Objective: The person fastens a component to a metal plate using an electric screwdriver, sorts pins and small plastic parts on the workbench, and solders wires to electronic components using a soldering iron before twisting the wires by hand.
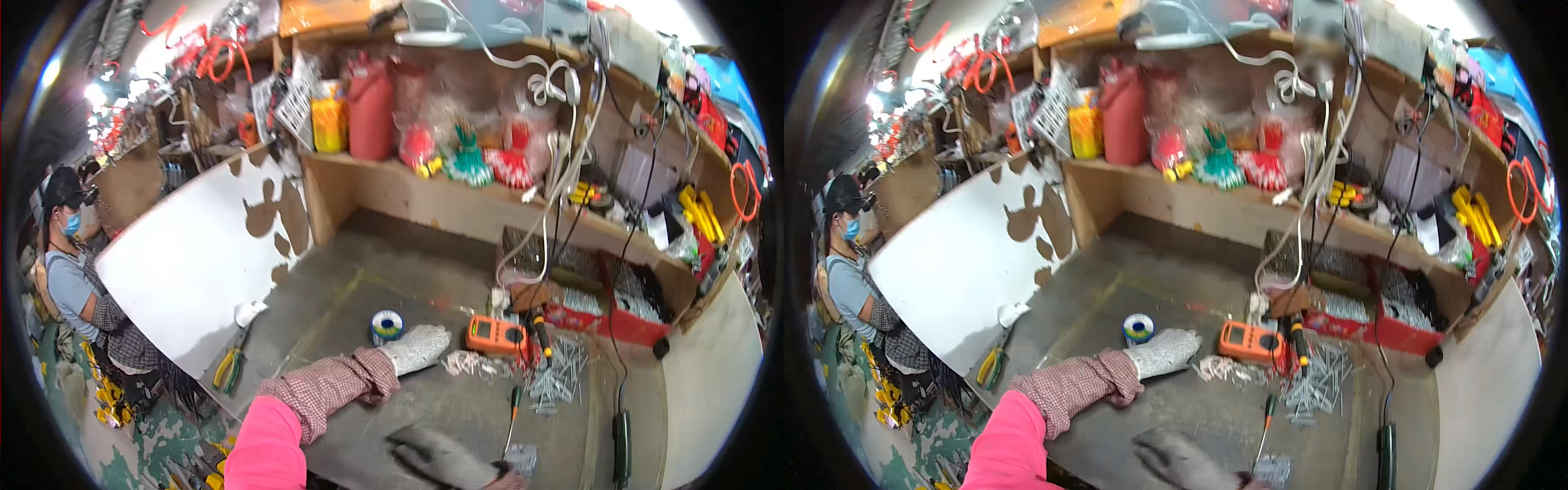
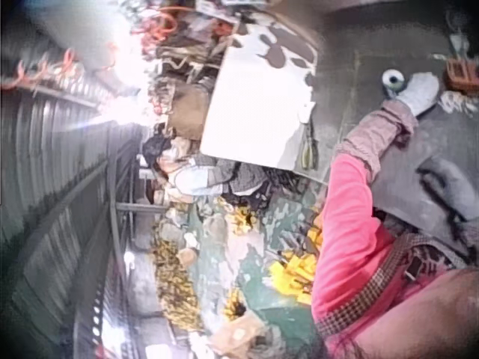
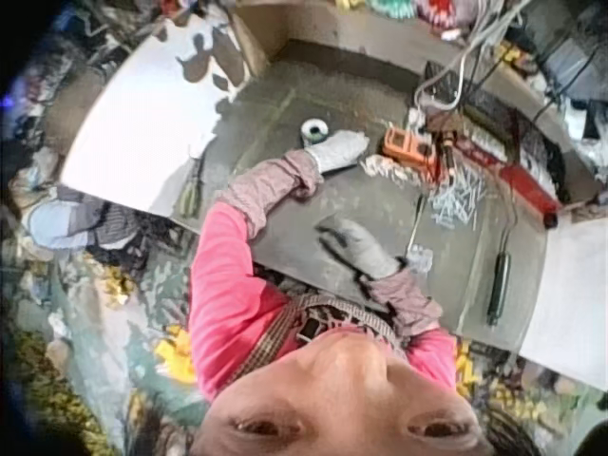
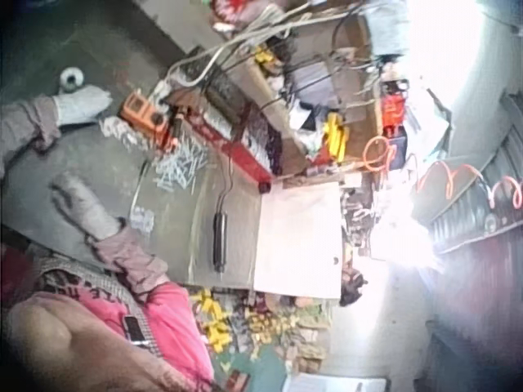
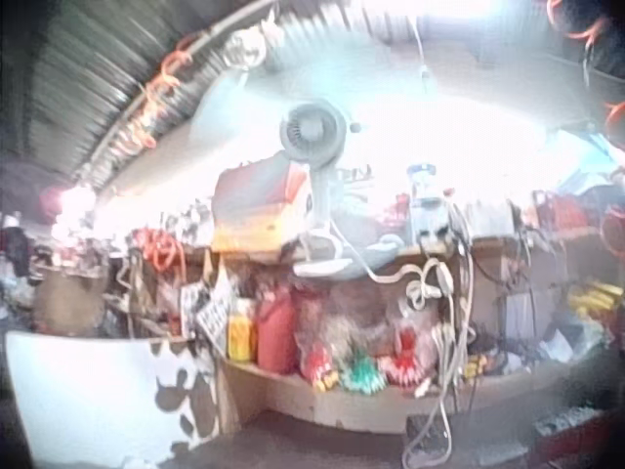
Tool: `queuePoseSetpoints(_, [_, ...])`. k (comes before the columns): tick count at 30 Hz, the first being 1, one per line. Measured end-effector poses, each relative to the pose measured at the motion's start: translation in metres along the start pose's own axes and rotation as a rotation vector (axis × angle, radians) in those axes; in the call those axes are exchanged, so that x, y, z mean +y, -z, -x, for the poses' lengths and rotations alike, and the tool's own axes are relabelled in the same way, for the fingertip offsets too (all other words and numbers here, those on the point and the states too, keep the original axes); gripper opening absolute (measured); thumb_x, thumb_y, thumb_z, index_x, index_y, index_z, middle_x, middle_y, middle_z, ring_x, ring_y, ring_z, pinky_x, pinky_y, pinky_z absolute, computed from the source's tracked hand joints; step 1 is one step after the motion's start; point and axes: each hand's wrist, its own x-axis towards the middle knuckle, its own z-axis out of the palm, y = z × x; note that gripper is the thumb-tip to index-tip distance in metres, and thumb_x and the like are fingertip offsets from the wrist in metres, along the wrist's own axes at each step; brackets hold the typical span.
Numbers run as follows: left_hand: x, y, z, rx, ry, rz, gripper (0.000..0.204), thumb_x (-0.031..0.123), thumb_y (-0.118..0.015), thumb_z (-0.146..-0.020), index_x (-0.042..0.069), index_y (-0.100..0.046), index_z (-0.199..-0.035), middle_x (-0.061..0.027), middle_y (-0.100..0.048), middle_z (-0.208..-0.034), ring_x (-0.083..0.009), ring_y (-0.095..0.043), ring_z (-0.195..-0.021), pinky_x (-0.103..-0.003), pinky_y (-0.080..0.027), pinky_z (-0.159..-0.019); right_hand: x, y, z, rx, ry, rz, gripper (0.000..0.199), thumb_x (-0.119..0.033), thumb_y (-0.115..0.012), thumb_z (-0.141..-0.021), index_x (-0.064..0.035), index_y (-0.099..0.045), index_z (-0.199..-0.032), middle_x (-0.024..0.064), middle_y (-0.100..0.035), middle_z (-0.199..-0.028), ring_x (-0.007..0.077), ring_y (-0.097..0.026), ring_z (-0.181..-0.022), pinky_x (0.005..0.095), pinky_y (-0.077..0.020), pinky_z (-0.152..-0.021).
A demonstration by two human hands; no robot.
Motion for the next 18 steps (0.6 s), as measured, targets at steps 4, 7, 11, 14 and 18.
queuePoseSetpoints(4, [-0.006, 0.136, -0.006, 0.523, 0.223, 0.387, 0.017, 0.01, -0.061, -0.082, 0.0, -0.056, -0.095, -0.0209, -0.063, -0.079, -0.0357, -0.065, -0.077, -0.043, -0.052, -0.072, 0.038, -0.053, -0.022, -0.019, 0.258, 0.028, 0.017, -0.015, -0.066, -0.091, -0.0066, -0.07, -0.106, 0.0142, -0.068, -0.096, 0.0307, -0.065, -0.087, 0.0386, -0.0525, -0.078])
queuePoseSetpoints(7, [-0.042, 0.24, -0.044, 0.922, 0.005, 0.352, 0.011, 0.005, -0.057, -0.082, -0.002, -0.058, -0.091, -0.0182, -0.059, -0.077, -0.0232, -0.056, -0.069, -0.036, -0.051, -0.072, 0.059, -0.058, -0.016, 0.026, 0.115, -0.039, 0.016, -0.017, -0.067, -0.09, -0.0088, -0.072, -0.103, 0.0125, -0.068, -0.097, 0.0322, -0.065, -0.086, 0.039, -0.053, -0.076])
queuePoseSetpoints(11, [-0.121, 0.355, -0.107, 1.172, 0.185, -0.422, 0.018, 0.012, -0.057, -0.087, -0.001, -0.061, -0.1, -0.0224, -0.065, -0.096, -0.0402, -0.064, -0.087, -0.044, -0.053, -0.077, 0.072, -0.057, -0.007, 0.055, 0.155, 0.014, 0.018, -0.02, -0.066, -0.091, -0.0096, -0.072, -0.104, 0.0128, -0.067, -0.104, 0.0312, -0.063, -0.097, 0.0401, -0.0507, -0.084])
queuePoseSetpoints(14, [-0.172, 0.404, -0.14, 0.975, 0.321, -0.688, 0.032, 0.022, -0.055, -0.091, -0.004, -0.06, -0.108, -0.0256, -0.064, -0.107, -0.0434, -0.063, -0.092, -0.05, -0.052, -0.082, 0.068, -0.055, -0.009, 0.056, 0.136, -0.001, 0.018, -0.02, -0.066, -0.091, -0.0095, -0.072, -0.105, 0.0128, -0.067, -0.105, 0.031, -0.063, -0.098, 0.0401, -0.0506, -0.084])
queuePoseSetpoints(18, [-0.18, 0.408, -0.154, 0.97, 0.338, -0.831, 0.035, 0.028, -0.053, -0.092, 0.0, -0.061, -0.112, -0.0228, -0.065, -0.108, -0.0416, -0.063, -0.096, -0.05, -0.051, -0.087, 0.067, -0.056, -0.008, 0.025, 0.094, 0.031, 0.019, -0.02, -0.066, -0.091, -0.0095, -0.072, -0.105, 0.0129, -0.067, -0.105, 0.0307, -0.063, -0.099, 0.0402, -0.0502, -0.085])
